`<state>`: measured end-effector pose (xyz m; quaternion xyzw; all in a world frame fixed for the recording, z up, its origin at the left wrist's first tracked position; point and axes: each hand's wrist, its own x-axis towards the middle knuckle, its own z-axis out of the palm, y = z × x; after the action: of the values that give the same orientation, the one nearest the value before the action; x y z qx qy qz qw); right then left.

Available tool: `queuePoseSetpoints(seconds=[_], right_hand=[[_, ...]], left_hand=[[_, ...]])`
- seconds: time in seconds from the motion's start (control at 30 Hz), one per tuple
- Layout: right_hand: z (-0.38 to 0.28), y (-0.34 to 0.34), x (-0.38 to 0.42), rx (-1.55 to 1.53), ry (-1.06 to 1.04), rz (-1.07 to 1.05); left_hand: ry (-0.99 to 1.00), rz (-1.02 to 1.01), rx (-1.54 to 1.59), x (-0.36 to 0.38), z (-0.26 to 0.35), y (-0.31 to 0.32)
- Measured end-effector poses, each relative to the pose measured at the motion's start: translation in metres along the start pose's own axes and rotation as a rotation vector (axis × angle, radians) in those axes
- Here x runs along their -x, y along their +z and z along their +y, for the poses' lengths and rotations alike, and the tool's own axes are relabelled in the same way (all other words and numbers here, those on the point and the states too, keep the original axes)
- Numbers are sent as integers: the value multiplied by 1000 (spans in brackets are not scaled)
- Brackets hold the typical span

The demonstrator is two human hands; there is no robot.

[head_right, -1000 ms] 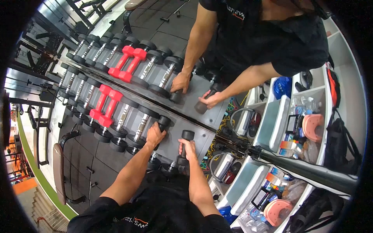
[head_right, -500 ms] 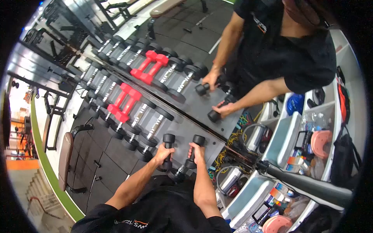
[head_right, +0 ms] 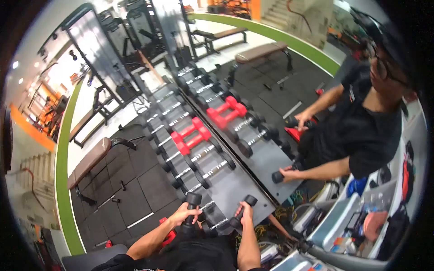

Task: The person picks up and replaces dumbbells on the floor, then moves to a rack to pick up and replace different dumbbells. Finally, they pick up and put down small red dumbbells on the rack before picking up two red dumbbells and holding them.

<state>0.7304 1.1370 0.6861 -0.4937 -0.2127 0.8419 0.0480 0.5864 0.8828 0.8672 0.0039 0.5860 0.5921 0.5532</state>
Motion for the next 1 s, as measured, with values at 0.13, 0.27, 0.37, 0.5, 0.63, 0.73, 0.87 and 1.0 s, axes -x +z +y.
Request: queuePoseSetpoints(seconds=[0.13,0.27,0.37,0.5,0.63,0.73,0.87,1.0], right_hand=[[12,-10,18,122,93,-65],[25,-6,29,250,168,-165],[28,18,48,322,194,-251],[43,52,49,426,213,-420],[59,102,78,519,287,-518],[84,136,81,610,338,-643],[117,212,156,687,320,-508],[166,253,166,714,383,-596]], left_hand=[[118,102,33,41,-31,-28],[132,220,82,80,-64,-57],[157,271,181,108,-76,-70],[202,333,300,129,-96,-93],[274,352,379,164,-86,-100],[315,348,426,188,-97,-122],[393,377,418,226,-114,-158],[451,422,390,265,-132,-196]])
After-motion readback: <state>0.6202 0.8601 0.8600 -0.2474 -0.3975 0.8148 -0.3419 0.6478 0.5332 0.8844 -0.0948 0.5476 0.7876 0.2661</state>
